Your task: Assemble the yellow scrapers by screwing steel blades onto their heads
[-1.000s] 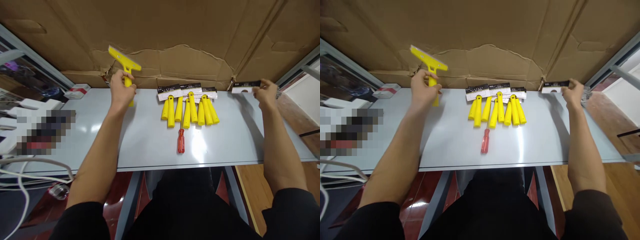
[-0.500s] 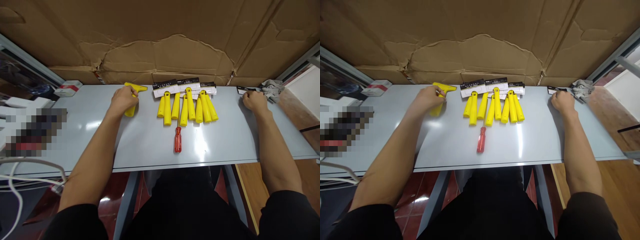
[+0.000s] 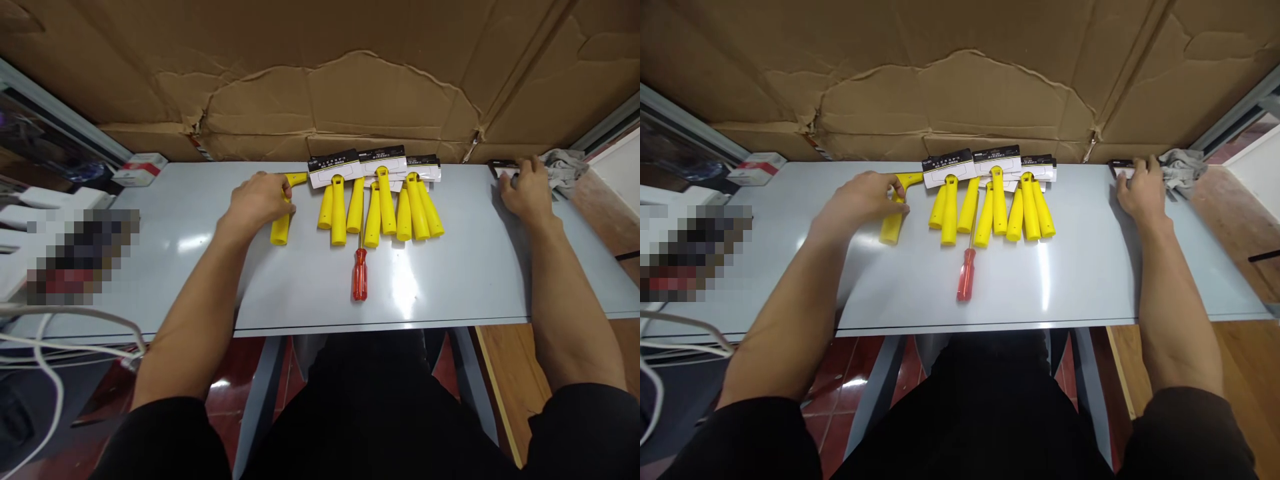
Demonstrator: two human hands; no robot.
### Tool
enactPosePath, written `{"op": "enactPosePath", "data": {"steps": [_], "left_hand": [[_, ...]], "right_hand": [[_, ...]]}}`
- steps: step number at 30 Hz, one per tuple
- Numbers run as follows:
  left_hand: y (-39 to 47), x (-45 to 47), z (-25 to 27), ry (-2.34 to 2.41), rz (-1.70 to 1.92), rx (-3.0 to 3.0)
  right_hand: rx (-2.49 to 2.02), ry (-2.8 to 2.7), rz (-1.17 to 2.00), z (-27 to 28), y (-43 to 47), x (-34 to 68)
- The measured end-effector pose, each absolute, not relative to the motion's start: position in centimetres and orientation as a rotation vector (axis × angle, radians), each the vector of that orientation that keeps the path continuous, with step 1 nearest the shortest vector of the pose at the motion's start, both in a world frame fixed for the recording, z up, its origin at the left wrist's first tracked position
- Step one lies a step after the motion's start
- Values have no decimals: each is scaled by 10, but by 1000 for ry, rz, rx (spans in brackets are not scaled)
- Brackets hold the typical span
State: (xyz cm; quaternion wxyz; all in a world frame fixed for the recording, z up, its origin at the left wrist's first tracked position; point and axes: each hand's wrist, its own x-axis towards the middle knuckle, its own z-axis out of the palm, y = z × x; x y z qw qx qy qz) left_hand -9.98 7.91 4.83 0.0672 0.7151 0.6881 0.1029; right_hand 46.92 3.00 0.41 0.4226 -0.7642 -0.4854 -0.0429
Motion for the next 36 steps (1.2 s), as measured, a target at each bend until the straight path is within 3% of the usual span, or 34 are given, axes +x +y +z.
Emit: {"op": "enactPosePath", "data": {"steps": [5,11,20,24,30,36], "left_hand": [[58,-68,54,1877,870,2282],[35,-25,27,1797,758,2307],[35,-10,18,1878,831,2078],[31,-11,27,1769,1088,2028],[3,-4,28,1177,1432,2347],[-5,4,13,924,1570,2618]], "right_hand": [[-1889,-1704,-157,29,16,371],[-1636,-2130,-260,26,-13,275],[-1584,-2114,-267,17,-8,287],[-1399,-1820,27,23,-11,275],[-1031,-1221,937,49,-17,263],[-1013,-1262,1008,54,-25,267]]}}
